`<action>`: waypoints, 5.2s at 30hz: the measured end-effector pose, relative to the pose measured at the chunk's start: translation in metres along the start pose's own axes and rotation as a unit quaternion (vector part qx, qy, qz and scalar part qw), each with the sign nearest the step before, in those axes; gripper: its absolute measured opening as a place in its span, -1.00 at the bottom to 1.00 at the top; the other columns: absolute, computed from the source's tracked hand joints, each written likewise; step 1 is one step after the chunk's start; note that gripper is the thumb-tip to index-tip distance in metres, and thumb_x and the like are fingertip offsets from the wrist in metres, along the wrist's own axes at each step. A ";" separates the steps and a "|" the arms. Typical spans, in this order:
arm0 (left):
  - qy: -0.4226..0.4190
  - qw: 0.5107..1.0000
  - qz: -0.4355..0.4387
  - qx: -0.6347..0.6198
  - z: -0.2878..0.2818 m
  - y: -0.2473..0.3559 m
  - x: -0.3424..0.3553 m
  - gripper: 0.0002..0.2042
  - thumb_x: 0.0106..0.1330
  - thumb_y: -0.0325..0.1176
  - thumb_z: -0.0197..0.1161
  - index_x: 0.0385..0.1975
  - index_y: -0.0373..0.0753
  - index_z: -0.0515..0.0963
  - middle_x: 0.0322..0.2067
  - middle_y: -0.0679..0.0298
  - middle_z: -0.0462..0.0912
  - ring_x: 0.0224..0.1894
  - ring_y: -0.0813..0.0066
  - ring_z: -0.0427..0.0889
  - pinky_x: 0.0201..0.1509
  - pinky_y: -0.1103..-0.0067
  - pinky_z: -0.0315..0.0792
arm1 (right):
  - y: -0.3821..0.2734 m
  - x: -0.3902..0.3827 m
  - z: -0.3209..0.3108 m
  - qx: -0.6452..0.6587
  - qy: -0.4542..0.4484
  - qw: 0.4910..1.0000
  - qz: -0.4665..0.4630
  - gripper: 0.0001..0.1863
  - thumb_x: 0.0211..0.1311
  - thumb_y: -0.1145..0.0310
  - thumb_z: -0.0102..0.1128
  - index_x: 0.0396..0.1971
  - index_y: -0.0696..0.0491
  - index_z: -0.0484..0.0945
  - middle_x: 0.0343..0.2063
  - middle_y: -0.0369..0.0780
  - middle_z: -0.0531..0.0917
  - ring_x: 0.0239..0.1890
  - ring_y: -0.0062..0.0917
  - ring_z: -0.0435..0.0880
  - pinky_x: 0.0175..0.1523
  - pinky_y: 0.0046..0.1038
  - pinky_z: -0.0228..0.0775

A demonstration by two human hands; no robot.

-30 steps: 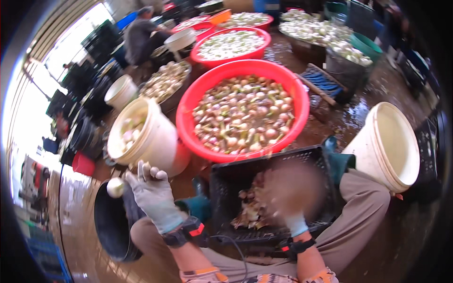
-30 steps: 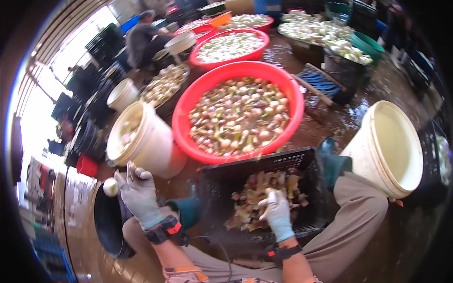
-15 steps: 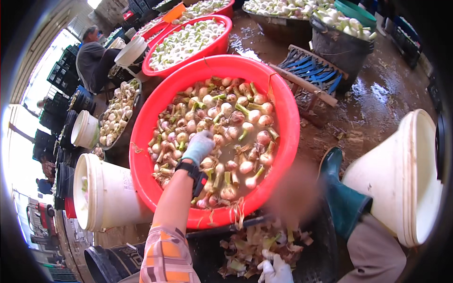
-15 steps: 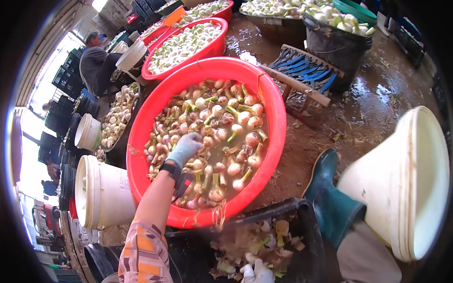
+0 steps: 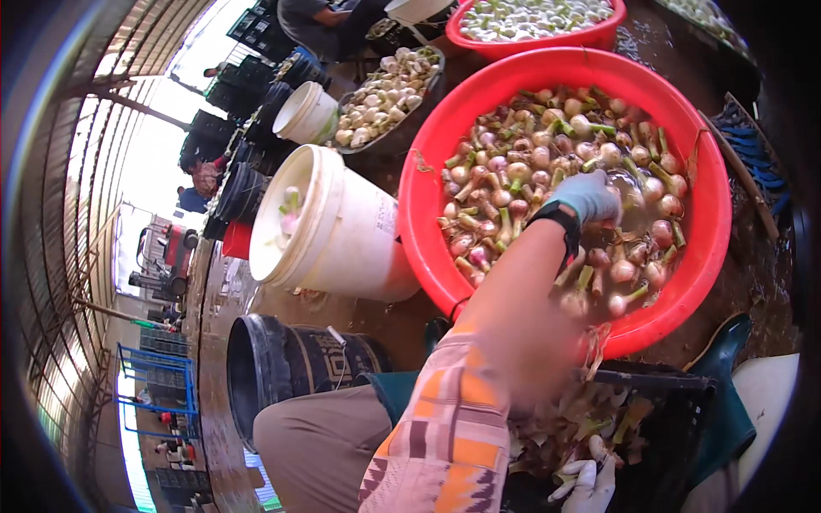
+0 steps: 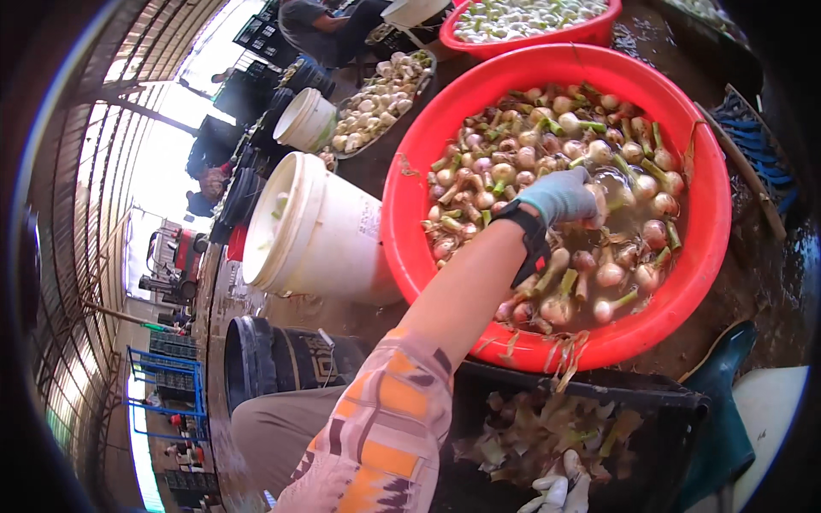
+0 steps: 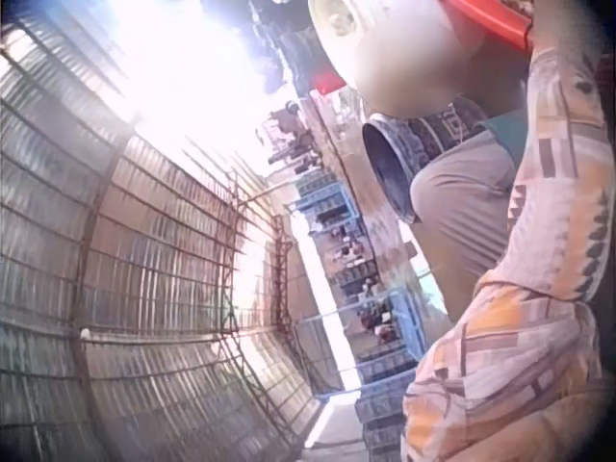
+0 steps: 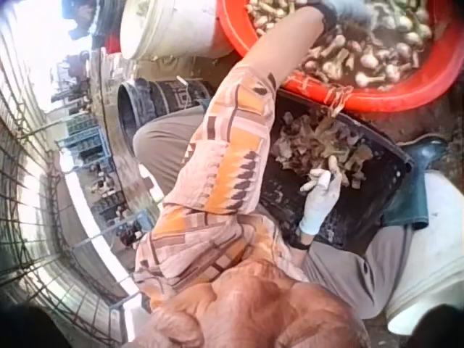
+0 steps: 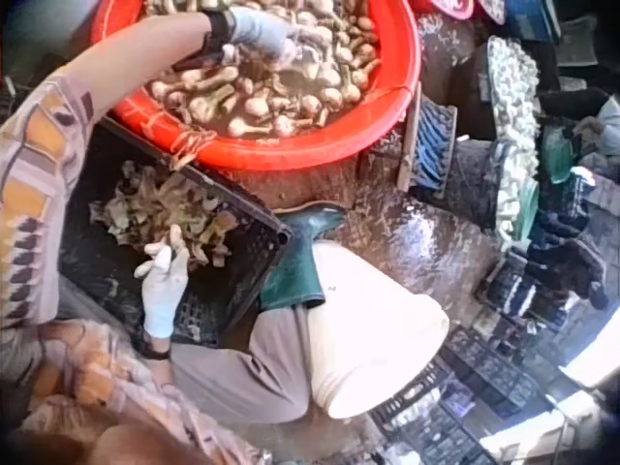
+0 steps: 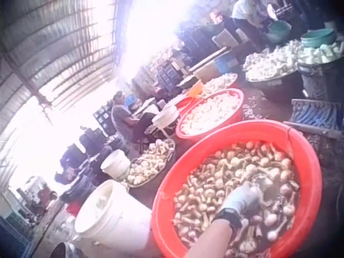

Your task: The person sits on the floor and peels small onions by hand, removing the outer skin layers. They pick onions from a red basin filled with water, peel them, and place the cleaned onions into a white bucket while discarding the skins into a black crate.

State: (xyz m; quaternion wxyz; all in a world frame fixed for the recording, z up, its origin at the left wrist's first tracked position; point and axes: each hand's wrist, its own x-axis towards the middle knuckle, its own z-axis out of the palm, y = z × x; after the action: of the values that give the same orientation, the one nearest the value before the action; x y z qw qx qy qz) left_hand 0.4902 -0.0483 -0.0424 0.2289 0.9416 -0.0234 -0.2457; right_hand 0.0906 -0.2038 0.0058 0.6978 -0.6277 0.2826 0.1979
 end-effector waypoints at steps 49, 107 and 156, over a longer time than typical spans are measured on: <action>-0.032 0.646 0.093 -0.757 0.156 -0.043 -0.446 -0.28 0.07 -0.10 0.46 0.17 -0.39 0.36 0.06 0.12 0.52 0.13 0.32 0.50 0.30 0.42 0.30 | 0.050 -0.049 0.014 0.180 -0.225 0.957 -0.031 -0.67 0.26 0.28 0.24 -0.08 0.19 0.56 -0.32 -0.23 0.67 -0.34 -0.61 0.63 -0.20 -0.51 0.49; 0.106 0.416 0.042 -0.902 0.127 -0.050 -0.492 -0.62 0.49 -0.18 0.00 0.11 -0.37 0.33 -0.36 0.27 0.46 -0.49 0.60 0.37 -0.53 0.69 0.27 | 0.071 0.003 -0.010 0.106 0.098 0.982 -0.119 -0.78 0.12 0.49 0.06 -0.22 0.12 0.55 -0.41 -0.30 0.61 -0.48 -0.65 0.60 -0.55 -0.63 0.48; -0.097 0.611 0.121 -0.776 0.024 -0.020 -0.281 -0.57 0.41 -0.13 0.03 0.10 -0.33 0.47 -0.07 0.07 0.62 -0.22 0.16 0.56 -0.29 0.43 0.42 | 0.007 -0.048 -0.013 -0.120 0.039 0.889 -0.440 -0.56 0.33 0.26 0.06 0.18 0.06 0.44 -0.41 0.01 0.67 -0.36 -0.04 0.67 -0.25 -0.19 0.53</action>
State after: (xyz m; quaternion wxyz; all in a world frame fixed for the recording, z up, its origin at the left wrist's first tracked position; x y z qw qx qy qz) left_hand 0.2307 0.0041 0.0573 0.8981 0.3714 0.0402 -0.2322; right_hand 0.0476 -0.2122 0.0303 0.6208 -0.7741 -0.0217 -0.1220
